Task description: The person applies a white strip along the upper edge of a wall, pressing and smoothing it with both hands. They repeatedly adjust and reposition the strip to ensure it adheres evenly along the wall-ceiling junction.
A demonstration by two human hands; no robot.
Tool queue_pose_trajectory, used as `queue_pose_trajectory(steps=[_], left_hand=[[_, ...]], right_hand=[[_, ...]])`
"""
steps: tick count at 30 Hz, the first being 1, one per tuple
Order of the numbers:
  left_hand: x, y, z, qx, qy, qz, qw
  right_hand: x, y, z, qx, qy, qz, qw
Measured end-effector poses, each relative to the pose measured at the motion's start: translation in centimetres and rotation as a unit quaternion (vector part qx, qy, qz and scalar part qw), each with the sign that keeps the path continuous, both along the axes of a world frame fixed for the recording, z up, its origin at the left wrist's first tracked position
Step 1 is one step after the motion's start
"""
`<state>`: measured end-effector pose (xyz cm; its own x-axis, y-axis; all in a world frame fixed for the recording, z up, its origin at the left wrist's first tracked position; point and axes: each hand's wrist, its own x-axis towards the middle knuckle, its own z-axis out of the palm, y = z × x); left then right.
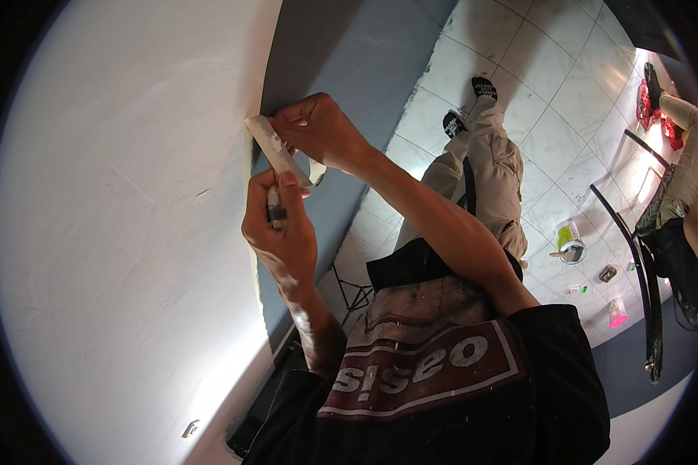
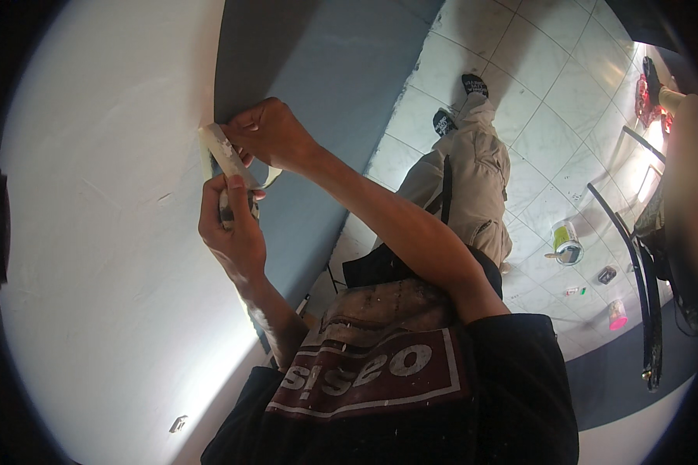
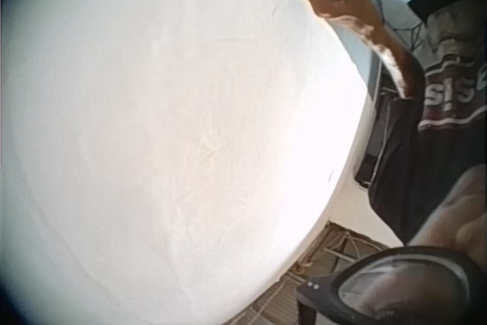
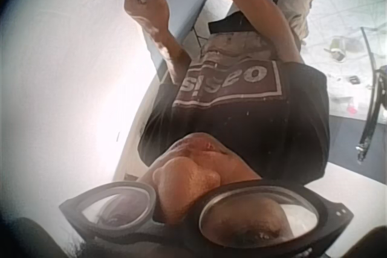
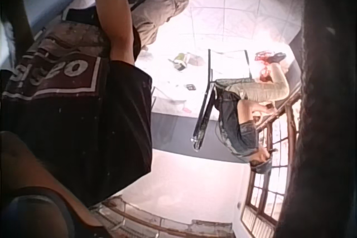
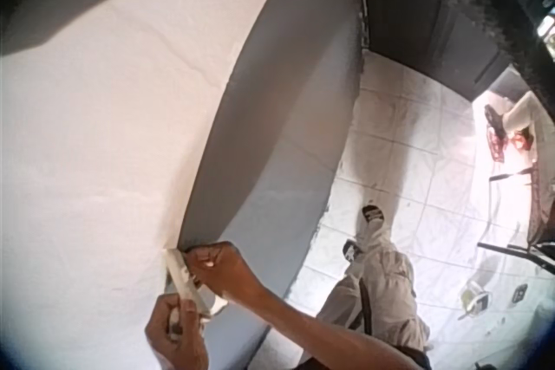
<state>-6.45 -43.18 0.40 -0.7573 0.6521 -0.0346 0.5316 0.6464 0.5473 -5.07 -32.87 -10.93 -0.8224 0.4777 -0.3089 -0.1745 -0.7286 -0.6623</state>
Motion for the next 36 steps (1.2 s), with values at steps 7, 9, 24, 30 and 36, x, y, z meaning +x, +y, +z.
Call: queue_pose_trajectory(steps=[7, 9, 24, 30, 36], left_hand=[[0.1, -0.6, 0.8, -0.048, -0.004, 0.018, 0.999], [0.2, -0.8, 0.7, -0.046, 0.000, 0.014, 0.999], [0.3, -2.3, 1.1, -0.042, -0.009, 0.008, 0.999], [0.2, -3.1, 1.1, -0.040, -0.009, 0.009, 0.999], [0.4, -3.6, 1.3, -0.049, -0.010, 0.013, 0.999]], right_hand=[[0.0, -0.3, 0.1, -0.001, 0.009, -0.001, 1.000], [0.2, -0.3, 0.2, 0.005, 0.008, -0.002, 1.000], [0.2, -1.1, 0.5, 0.008, -0.011, 0.013, 1.000], [0.1, -1.5, 0.5, -0.001, -0.004, 0.008, 1.000], [0.0, -2.0, 0.6, -0.002, -0.010, 0.008, 1.000]])
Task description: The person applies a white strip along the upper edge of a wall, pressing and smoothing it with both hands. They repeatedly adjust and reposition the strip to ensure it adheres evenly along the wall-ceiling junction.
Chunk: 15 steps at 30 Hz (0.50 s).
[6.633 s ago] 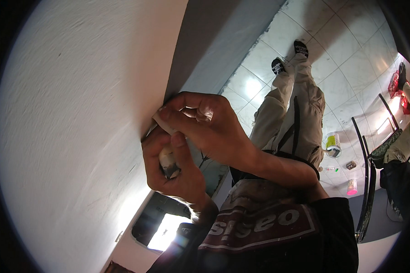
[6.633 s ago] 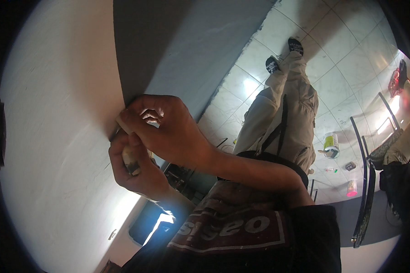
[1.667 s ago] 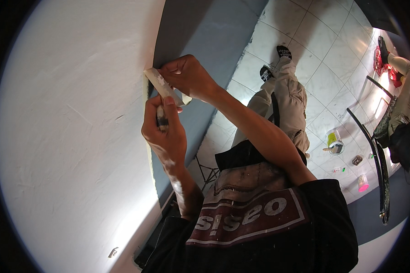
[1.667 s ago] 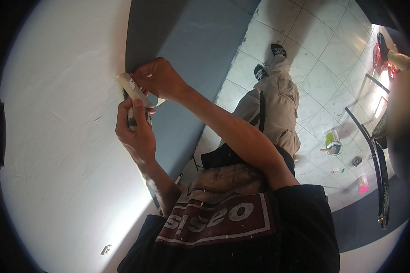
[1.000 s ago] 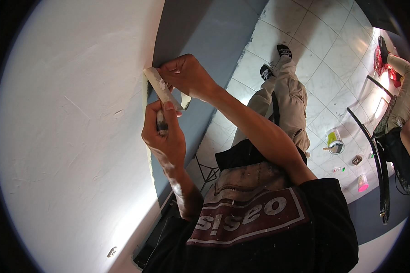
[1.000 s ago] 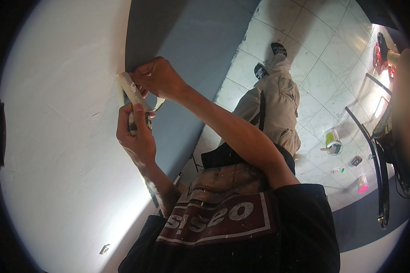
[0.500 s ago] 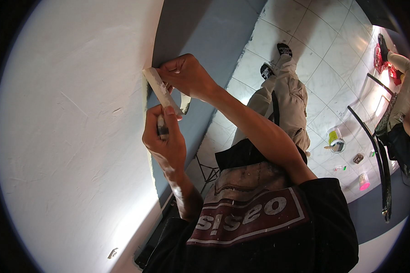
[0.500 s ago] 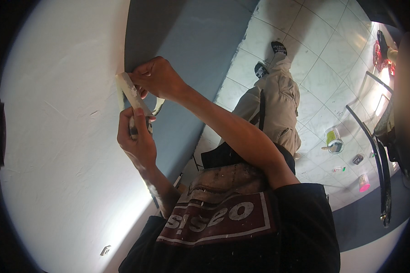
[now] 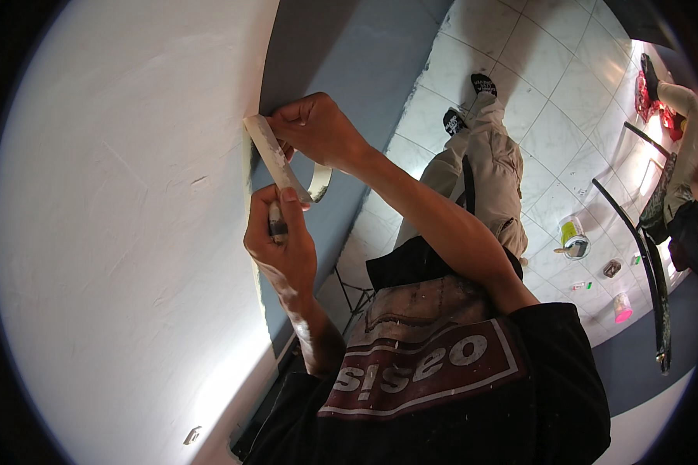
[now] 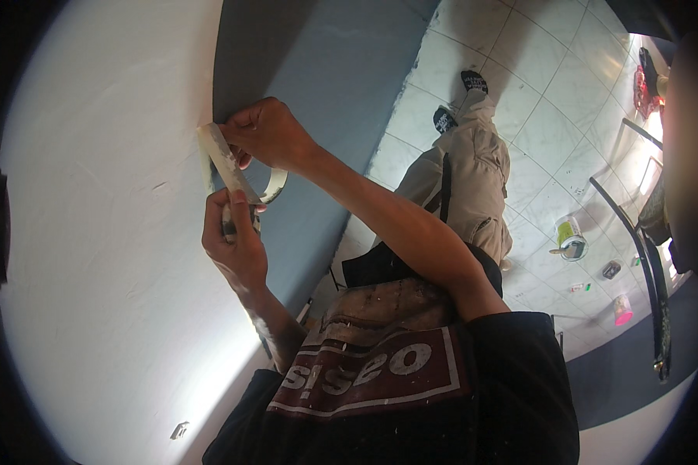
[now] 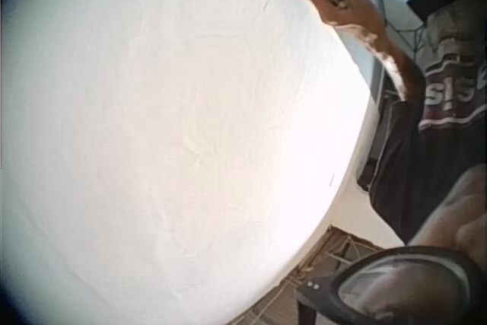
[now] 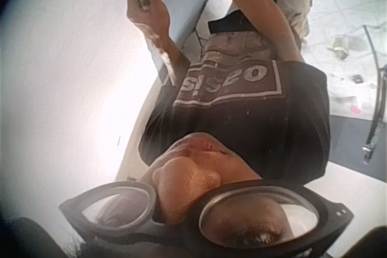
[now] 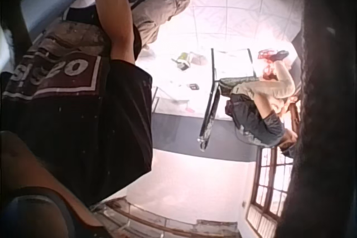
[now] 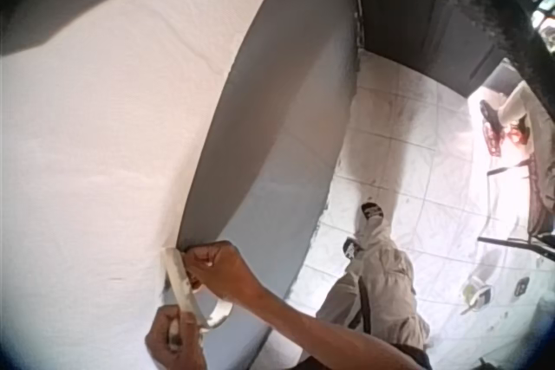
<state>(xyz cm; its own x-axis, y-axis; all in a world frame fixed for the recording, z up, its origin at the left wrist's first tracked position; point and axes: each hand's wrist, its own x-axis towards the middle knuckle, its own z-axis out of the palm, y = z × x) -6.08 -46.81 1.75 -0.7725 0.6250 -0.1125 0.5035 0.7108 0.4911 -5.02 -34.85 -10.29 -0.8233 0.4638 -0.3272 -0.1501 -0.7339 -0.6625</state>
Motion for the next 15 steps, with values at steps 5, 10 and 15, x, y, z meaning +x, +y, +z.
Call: queue_pose_trajectory(steps=[5, 10, 15], left_hand=[[0.3, -0.6, -0.1, 0.009, 0.001, -0.008, 1.000], [0.4, -1.3, -0.1, 0.016, -0.002, -0.012, 1.000], [0.3, -1.9, 0.0, 0.012, 0.000, -0.017, 1.000]], right_hand=[[0.0, -0.4, -0.1, -0.006, 0.006, -0.013, 1.000], [0.0, -0.8, 0.0, -0.009, 0.003, -0.014, 1.000], [-0.2, -1.3, -0.1, -0.008, 0.007, -0.026, 1.000]])
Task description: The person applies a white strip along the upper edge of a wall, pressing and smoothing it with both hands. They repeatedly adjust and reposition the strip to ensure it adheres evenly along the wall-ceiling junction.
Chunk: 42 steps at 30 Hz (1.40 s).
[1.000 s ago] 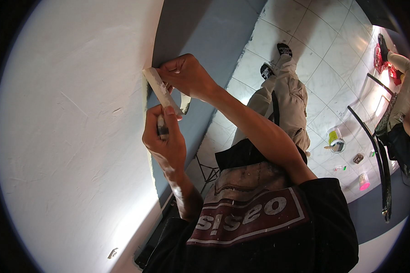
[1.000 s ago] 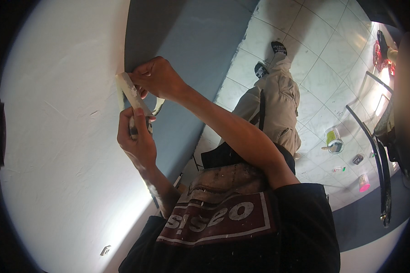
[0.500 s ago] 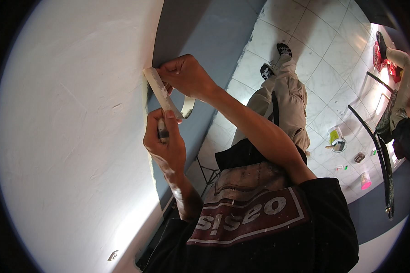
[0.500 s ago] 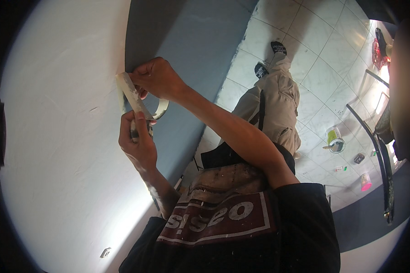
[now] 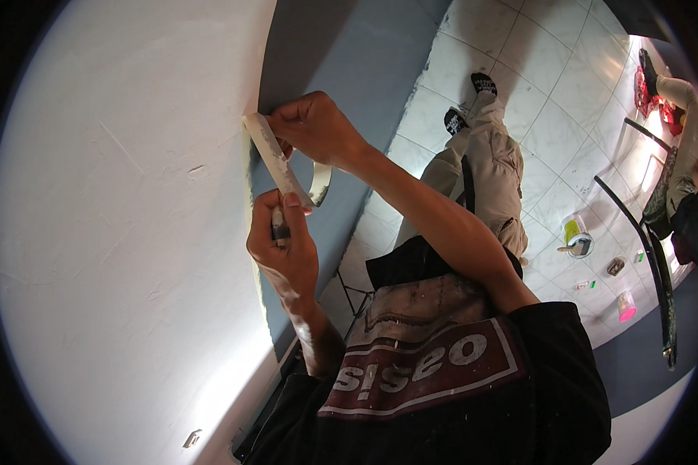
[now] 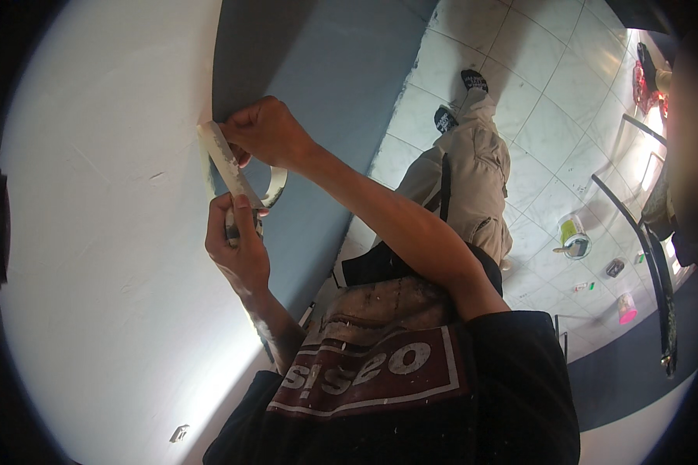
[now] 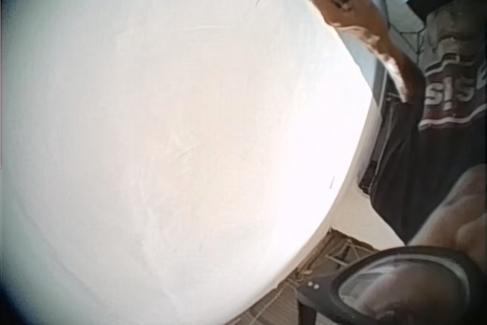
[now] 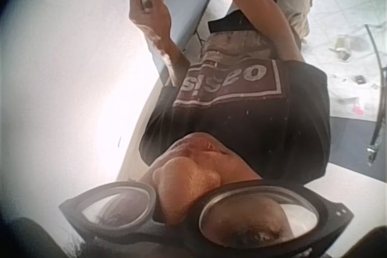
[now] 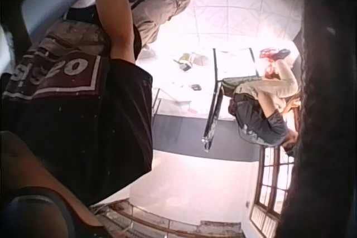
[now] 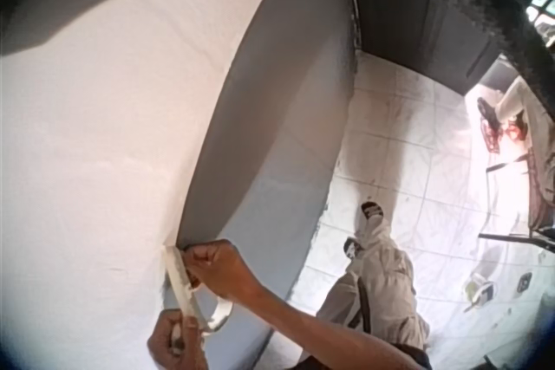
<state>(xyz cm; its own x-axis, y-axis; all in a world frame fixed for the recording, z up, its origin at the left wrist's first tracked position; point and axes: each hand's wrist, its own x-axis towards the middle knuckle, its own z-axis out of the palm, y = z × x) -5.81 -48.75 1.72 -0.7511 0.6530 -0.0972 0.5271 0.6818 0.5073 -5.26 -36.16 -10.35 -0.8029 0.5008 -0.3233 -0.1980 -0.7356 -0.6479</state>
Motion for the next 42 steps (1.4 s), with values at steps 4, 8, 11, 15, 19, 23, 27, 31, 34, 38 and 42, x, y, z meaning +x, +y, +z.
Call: queue_pose_trajectory(steps=[4, 8, 11, 15, 19, 23, 27, 31, 34, 38, 42], left_hand=[[0.0, -0.3, -0.1, 0.002, 0.000, -0.005, 1.000], [-0.1, -0.8, -0.2, 0.010, 0.006, -0.014, 1.000], [-0.2, -1.1, 0.0, 0.003, 0.012, -0.015, 1.000], [-0.2, -1.4, 0.2, -0.007, 0.017, -0.011, 1.000], [-0.4, -1.7, 0.0, -0.005, 0.018, -0.018, 1.000], [-0.2, -1.8, 0.1, -0.013, 0.017, -0.012, 1.000], [0.0, -2.2, 0.2, -0.011, 0.006, -0.008, 1.000], [-0.1, -2.4, 0.1, -0.010, 0.004, -0.008, 1.000], [-0.4, -3.0, 0.4, -0.043, 0.003, -0.010, 0.999], [-0.4, -3.3, 0.2, -0.049, 0.007, -0.011, 0.999], [-0.5, -3.5, 0.2, -0.045, 0.012, -0.016, 0.999]], right_hand=[[0.0, 0.0, 0.0, 0.008, -0.006, 0.009, 1.000], [-0.1, -0.3, -0.2, 0.008, -0.001, 0.006, 1.000], [0.2, 0.0, 0.2, 0.015, -0.007, 0.014, 1.000], [0.0, -0.2, 0.1, 0.013, -0.008, 0.016, 1.000], [-0.3, -0.7, -0.1, -0.001, -0.005, -0.008, 1.000], [-0.5, -0.9, -0.1, 0.000, -0.007, -0.006, 1.000], [-0.5, -0.9, 0.0, 0.011, -0.019, 0.026, 0.999], [-0.7, -1.1, -0.3, 0.002, -0.012, 0.018, 1.000], [-0.8, -1.2, -0.3, 0.008, -0.015, 0.022, 1.000], [-0.9, -1.3, -0.4, 0.018, -0.024, 0.025, 0.999], [-1.0, -1.4, -0.4, 0.006, -0.013, 0.024, 1.000]])
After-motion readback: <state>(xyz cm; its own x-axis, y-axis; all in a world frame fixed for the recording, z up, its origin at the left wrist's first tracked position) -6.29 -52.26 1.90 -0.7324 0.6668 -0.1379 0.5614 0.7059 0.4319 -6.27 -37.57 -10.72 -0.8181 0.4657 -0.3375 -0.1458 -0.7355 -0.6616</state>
